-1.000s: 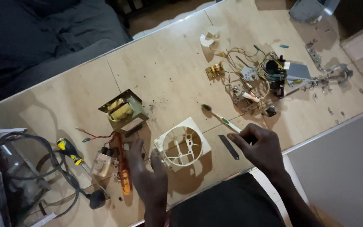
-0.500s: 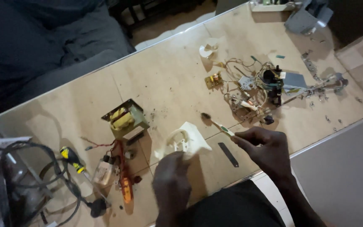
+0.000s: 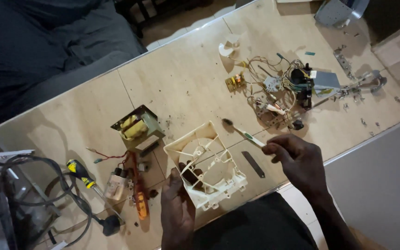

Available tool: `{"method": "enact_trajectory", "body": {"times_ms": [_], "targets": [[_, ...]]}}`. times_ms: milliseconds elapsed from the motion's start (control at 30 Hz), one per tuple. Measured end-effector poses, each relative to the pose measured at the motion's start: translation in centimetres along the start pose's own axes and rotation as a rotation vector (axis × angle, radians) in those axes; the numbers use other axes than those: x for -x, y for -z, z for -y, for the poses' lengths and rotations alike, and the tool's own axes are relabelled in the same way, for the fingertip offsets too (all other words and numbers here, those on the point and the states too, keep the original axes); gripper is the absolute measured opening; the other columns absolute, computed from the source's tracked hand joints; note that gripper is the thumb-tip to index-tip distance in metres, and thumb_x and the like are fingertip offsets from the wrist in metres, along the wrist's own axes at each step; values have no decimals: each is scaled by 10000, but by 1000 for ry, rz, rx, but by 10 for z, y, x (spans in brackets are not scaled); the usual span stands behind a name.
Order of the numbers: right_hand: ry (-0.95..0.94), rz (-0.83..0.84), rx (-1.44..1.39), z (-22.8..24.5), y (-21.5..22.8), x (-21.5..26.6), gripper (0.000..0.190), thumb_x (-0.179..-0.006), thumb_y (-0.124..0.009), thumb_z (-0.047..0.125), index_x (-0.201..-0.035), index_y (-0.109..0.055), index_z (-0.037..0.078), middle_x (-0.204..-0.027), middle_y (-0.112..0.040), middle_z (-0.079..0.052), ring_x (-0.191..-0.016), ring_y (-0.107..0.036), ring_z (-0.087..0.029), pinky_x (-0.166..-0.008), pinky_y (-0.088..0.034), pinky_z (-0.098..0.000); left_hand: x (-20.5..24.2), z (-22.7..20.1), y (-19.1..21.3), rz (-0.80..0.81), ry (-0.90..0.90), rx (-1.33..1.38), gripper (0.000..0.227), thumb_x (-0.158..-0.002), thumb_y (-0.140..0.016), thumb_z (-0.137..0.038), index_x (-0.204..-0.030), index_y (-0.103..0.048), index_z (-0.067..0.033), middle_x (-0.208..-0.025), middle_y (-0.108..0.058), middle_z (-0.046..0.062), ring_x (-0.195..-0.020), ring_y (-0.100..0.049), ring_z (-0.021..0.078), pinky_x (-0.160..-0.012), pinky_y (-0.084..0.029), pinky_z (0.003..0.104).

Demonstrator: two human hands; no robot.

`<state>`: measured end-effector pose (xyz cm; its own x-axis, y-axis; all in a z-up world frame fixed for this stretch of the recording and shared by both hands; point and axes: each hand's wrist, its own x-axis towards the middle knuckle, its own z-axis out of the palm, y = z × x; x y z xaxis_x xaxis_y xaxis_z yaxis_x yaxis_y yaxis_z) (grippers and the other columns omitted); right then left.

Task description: Cleaning a plastic fan housing from an appliance using a toothbrush and fingers to remove dust and debris.

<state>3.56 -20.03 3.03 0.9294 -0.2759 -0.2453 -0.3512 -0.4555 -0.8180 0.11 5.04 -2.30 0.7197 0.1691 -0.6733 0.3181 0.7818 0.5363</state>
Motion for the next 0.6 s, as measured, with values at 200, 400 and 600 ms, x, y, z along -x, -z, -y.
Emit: {"method": "enact_trajectory", "body": {"times_ms": [200, 400, 600], "targets": [[117, 8, -67, 16, -3, 13, 162, -833, -786, 94, -971, -825, 21, -811, -824, -131, -683, -785, -187, -630, -667, -292, -3, 7, 7, 78, 7, 29, 410, -977, -593, -252, -1218, -645, 76, -1019, -729, 270, -902, -707, 352, -885, -554, 462], [199, -103, -57, 4, -6, 16, 456, -921, -723, 297, -542, -618, 67, -486, -646, -75, -418, -603, -123, -450, -458, -283, -3, 7, 12, 93, 15, 10, 400, -991, -587, -257, -1247, -646, 45, -991, -741, 241, -864, -723, 327, -688, -575, 397], [49, 379, -83, 2, -10, -1, 499, -882, -673, 264, -1357, -616, 122, -1197, -820, -127, -1071, -821, -244, -860, -701, -388, -14, 21, 28, 119, 55, 67, 354, -975, -630, -249, -1191, -652, 30, -991, -722, 198, -878, -711, 316, -780, -568, 410]]}}
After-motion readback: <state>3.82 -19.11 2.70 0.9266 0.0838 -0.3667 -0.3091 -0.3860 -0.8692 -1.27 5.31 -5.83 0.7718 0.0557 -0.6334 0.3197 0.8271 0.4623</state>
